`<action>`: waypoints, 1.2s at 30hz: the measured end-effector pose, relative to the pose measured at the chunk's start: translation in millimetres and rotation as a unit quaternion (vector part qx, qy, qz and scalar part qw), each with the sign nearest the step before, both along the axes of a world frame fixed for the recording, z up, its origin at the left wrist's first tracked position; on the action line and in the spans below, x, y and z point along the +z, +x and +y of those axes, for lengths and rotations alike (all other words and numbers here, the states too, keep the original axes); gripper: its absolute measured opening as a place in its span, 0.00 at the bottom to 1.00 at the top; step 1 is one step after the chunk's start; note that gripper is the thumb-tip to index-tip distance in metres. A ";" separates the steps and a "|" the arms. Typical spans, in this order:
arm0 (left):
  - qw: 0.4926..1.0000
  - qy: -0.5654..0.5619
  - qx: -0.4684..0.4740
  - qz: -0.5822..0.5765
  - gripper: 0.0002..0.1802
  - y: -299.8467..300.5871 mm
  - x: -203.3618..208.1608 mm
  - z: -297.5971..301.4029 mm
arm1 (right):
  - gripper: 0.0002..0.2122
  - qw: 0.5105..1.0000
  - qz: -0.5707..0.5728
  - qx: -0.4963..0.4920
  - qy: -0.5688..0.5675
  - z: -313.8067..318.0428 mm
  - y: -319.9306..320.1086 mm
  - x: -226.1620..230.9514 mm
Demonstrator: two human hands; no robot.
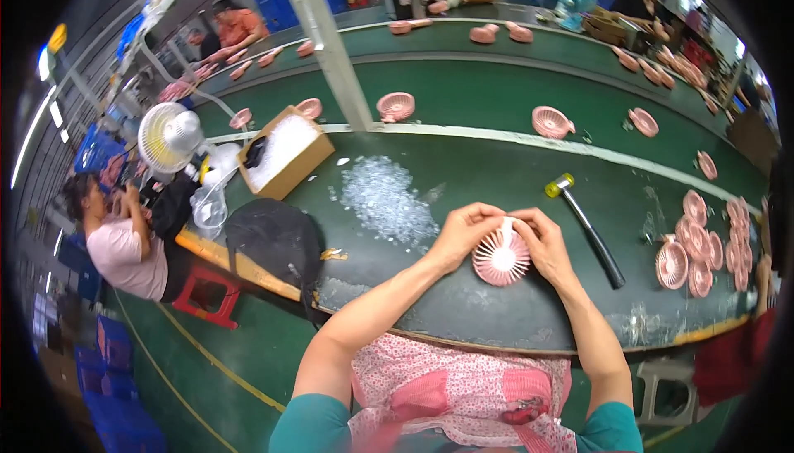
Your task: Assemble the plastic housing components of small portable fans on an assembly line.
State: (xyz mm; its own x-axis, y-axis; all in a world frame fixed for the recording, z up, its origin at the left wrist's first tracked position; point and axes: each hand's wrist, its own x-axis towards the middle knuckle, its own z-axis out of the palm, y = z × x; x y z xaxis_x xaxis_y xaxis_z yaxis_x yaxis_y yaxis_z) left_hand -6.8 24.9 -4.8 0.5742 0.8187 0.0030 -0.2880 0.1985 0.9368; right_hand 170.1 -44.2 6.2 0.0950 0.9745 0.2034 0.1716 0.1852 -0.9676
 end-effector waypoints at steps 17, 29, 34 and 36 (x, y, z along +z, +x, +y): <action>0.993 -0.104 0.017 -0.053 0.09 0.2 -3.0 6.0 | 0.08 0.982 -0.153 -0.065 0.091 4.8 2.2 4.3; 0.965 0.153 0.211 0.038 0.17 13.4 -20.1 19.2 | 0.08 0.977 -0.015 -0.160 0.141 92.1 38.0 10.0; 0.966 0.163 0.191 0.062 0.17 12.2 -24.1 18.2 | 0.08 0.889 -0.277 -0.250 0.267 150.4 23.4 15.7; 0.965 0.163 0.196 0.069 0.17 12.1 -23.5 17.3 | 0.11 0.885 -0.311 -0.206 0.279 173.9 4.7 -4.2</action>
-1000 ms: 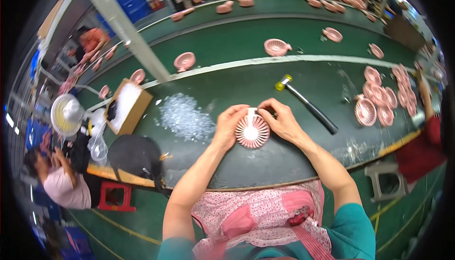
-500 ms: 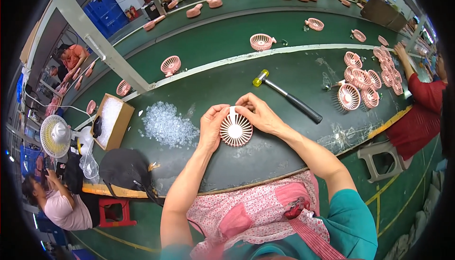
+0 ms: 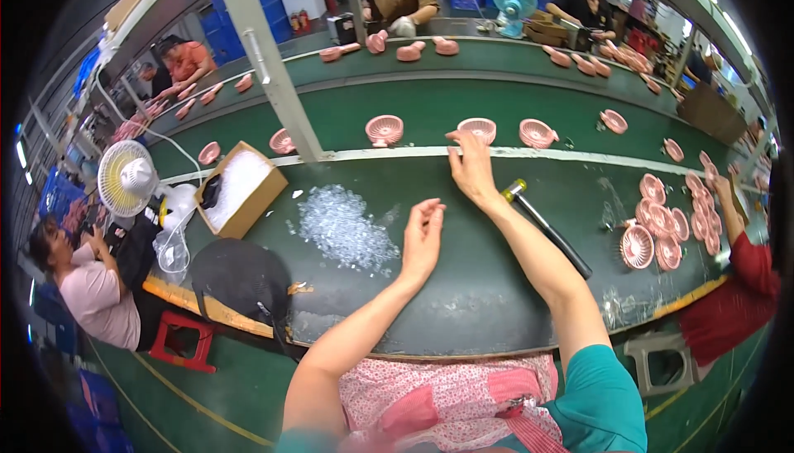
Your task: Assemble the plastic housing components of small portable fans on an assembly line.
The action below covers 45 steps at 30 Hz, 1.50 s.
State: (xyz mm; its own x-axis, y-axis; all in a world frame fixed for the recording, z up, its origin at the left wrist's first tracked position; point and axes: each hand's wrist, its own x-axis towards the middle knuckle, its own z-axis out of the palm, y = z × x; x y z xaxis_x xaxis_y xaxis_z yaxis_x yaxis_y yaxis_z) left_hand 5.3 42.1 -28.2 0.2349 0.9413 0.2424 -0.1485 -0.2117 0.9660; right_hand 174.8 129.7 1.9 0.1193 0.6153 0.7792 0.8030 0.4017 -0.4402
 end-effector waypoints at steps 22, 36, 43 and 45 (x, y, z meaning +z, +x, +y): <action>1.000 0.011 -0.020 0.009 0.17 -6.1 2.6 0.2 | 0.13 0.998 -0.034 0.039 0.025 72.7 -58.9 -15.1; 0.807 0.478 0.002 0.347 0.11 -15.5 14.9 -4.0 | 0.31 0.976 -0.015 0.125 -0.176 -156.4 -10.2 -10.4; 0.817 0.476 -0.015 0.325 0.08 -17.0 17.2 -6.7 | 0.26 0.968 0.051 0.129 -0.209 -174.6 -9.9 0.4; 0.812 0.469 -0.013 0.347 0.10 -17.0 16.5 -4.8 | 0.12 0.958 0.046 0.111 -0.261 -173.6 -7.6 1.3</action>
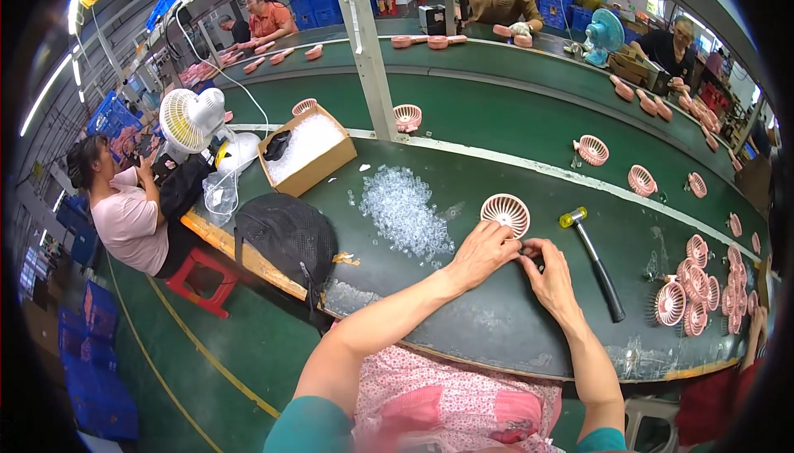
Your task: Assemble the plastic housing components of small portable fans on an assembly line.
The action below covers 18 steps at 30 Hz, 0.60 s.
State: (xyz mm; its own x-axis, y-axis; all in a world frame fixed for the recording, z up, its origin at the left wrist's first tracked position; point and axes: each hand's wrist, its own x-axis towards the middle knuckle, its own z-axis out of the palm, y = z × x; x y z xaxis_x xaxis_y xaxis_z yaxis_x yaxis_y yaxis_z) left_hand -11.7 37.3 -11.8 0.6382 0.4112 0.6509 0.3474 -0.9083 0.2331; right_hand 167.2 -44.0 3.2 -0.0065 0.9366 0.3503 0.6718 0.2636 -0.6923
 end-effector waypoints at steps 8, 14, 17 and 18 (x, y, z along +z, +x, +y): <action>1.000 -0.002 -0.017 -0.012 0.14 -0.7 6.9 -3.0 | 0.06 0.998 0.037 -0.040 0.016 5.4 5.7 1.7; 0.999 0.020 0.007 -0.045 0.12 1.3 6.9 -9.7 | 0.06 0.998 0.061 -0.011 0.019 0.5 0.4 14.2; 0.997 0.010 0.044 -0.061 0.11 2.3 6.3 -11.5 | 0.05 0.998 0.027 0.006 0.059 -4.4 -11.7 18.7; 0.997 0.010 0.047 -0.057 0.11 1.9 5.8 -11.2 | 0.05 0.998 0.026 0.005 0.059 -4.6 -12.6 19.8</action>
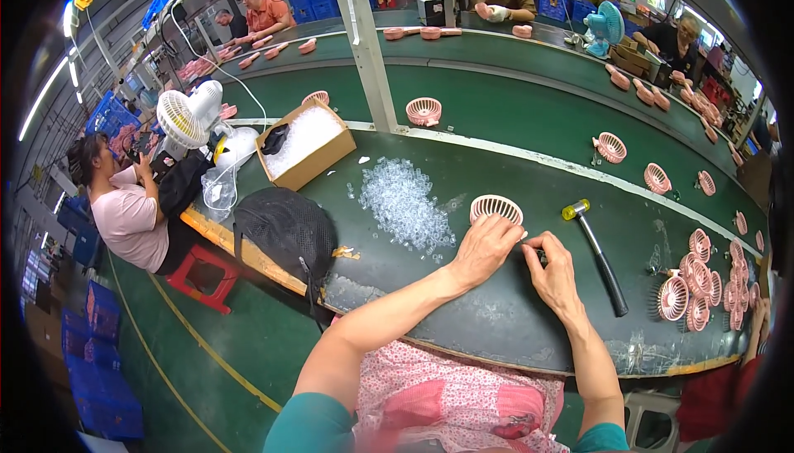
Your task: Assemble the plastic housing components of small portable fans on an assembly line.
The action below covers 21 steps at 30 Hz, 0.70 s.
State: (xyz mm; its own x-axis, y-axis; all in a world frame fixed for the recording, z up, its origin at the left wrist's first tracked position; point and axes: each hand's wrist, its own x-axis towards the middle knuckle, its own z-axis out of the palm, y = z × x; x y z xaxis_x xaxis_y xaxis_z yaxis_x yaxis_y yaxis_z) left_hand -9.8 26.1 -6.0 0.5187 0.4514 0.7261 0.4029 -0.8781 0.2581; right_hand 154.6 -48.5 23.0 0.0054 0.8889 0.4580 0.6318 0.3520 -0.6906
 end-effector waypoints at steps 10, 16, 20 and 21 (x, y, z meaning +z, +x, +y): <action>0.989 -0.101 -0.055 -0.097 0.06 -2.4 16.7 -3.6 | 0.07 0.962 0.221 0.045 -0.155 3.1 18.0 10.4; 0.939 -0.295 -0.114 -0.133 0.07 0.1 22.5 -10.8 | 0.08 0.928 0.304 0.074 -0.204 0.4 33.7 7.2; 0.946 -0.275 -0.125 -0.116 0.07 -4.5 25.1 -10.3 | 0.07 0.941 0.279 0.082 -0.170 -3.0 24.8 19.8; 0.908 -0.362 -0.162 -0.137 0.07 -4.8 26.8 -11.5 | 0.07 0.942 0.279 0.081 -0.169 -4.1 25.1 21.1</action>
State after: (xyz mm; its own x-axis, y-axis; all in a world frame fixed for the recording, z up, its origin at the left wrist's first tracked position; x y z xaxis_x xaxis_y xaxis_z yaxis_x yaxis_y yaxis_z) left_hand -14.6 14.6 20.8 0.5550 0.7173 0.4212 -0.0130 -0.4988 0.8666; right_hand 179.7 -52.6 44.0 0.0127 0.9932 0.1156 0.0942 0.1139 -0.9890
